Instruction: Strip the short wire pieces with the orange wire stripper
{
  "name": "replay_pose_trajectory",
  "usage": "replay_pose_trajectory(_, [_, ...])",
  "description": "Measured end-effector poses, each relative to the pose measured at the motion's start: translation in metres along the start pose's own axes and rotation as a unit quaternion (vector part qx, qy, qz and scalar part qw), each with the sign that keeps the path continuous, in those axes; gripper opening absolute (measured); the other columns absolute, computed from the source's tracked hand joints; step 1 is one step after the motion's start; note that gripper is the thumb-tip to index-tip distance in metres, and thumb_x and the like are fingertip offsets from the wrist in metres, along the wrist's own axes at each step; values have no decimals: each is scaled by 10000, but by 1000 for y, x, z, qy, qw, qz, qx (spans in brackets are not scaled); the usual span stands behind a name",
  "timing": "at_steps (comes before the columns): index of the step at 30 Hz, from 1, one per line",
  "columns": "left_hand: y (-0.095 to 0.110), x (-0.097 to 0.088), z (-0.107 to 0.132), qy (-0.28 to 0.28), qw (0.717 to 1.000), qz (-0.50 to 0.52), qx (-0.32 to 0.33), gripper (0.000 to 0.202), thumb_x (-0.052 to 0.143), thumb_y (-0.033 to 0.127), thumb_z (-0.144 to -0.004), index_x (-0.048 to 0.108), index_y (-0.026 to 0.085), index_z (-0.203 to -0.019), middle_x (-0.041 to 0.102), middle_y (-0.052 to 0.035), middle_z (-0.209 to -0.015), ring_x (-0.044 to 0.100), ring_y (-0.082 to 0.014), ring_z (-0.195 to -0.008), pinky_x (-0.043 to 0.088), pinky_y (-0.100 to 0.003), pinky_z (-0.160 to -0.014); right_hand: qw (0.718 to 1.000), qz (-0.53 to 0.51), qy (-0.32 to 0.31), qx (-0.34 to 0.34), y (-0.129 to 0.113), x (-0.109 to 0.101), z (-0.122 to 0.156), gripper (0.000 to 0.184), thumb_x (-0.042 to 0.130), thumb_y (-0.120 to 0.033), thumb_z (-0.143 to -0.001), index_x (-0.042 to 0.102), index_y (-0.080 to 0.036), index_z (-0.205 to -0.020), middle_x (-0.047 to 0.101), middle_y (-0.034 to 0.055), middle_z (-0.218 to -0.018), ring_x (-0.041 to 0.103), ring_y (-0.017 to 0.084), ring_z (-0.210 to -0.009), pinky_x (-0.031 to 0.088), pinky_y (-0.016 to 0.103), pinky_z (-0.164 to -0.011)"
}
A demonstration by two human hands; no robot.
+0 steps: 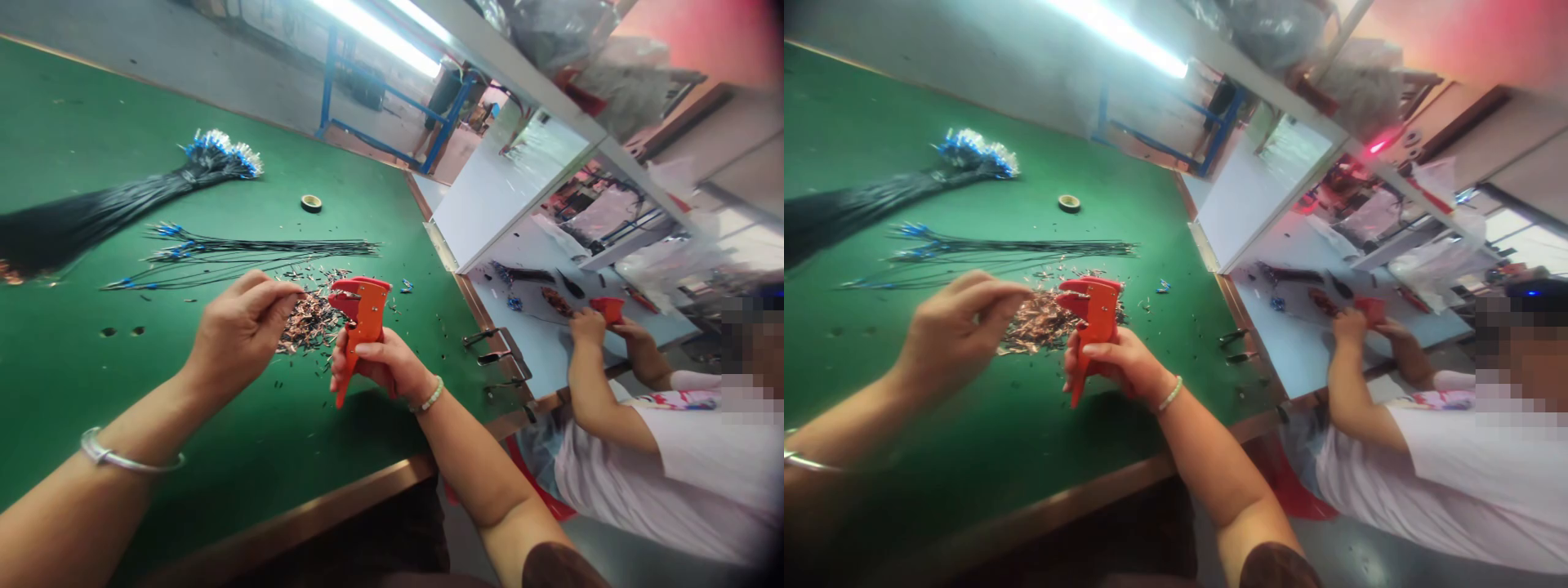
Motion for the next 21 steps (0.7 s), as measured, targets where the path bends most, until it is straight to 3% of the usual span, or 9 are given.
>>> replay_pose_trajectory(14, [8,10,3,-26,997,14,69,152,542,223,-973,690,193,-954,566,1,-789,548,-90,-636,448,-231,-583,998,54,6,32,5,4,5,508,804,-531,-812,632,-117,-1051,722,51,-817,739,215,-699,632,395,-682])
replay_pose_trajectory(21, [10,9,2,-31,997,15,63,162,539,246,-975,690,196,-944,578,-7,-796,554,-103,-652,453,-250,-598,995,91,22,22,4,4,4,520,751,-613,-828,647,-129,-988,696,12,-672,697,181,-546,606,325,-527])
Point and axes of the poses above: each hand's wrist, its own z-axis away from the middle knuckle, its own x-axis out of the palm, y = z × x, the point moved 8 cm from there along -z, towards the middle knuckle
